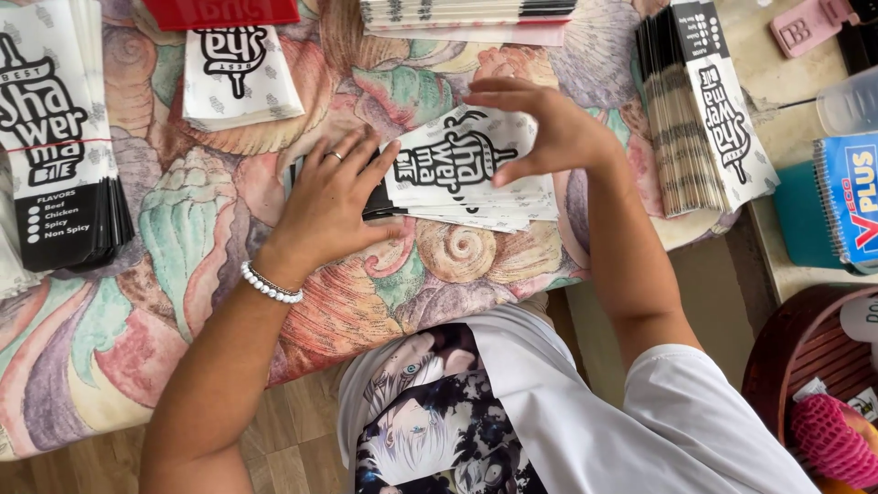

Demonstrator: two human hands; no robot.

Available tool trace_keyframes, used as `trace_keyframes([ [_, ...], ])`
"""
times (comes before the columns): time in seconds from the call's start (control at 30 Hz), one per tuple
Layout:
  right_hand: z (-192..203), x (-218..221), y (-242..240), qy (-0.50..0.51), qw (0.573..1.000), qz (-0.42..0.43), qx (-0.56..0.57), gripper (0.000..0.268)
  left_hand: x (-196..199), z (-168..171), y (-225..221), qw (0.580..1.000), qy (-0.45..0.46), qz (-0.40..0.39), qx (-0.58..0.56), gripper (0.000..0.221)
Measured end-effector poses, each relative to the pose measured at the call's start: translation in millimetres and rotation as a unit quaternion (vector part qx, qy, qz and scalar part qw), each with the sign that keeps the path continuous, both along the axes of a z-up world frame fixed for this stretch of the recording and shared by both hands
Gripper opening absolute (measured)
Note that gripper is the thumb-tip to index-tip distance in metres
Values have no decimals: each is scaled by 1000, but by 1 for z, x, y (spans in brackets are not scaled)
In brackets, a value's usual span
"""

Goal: The person organizes and stacks product labels on a table by hand, occasionally using a red tape dispenser.

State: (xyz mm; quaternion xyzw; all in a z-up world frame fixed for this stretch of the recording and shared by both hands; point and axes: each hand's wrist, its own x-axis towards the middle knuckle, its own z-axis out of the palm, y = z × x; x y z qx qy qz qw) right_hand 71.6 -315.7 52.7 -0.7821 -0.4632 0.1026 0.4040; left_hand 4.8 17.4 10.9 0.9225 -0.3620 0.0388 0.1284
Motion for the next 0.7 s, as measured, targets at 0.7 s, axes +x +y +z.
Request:
trace_keyframes([
  [0.7, -4, -26, 50, -206, 945, -54, -247, 120, -2, 3, -5, 998, -52, 14, -14, 109],
])
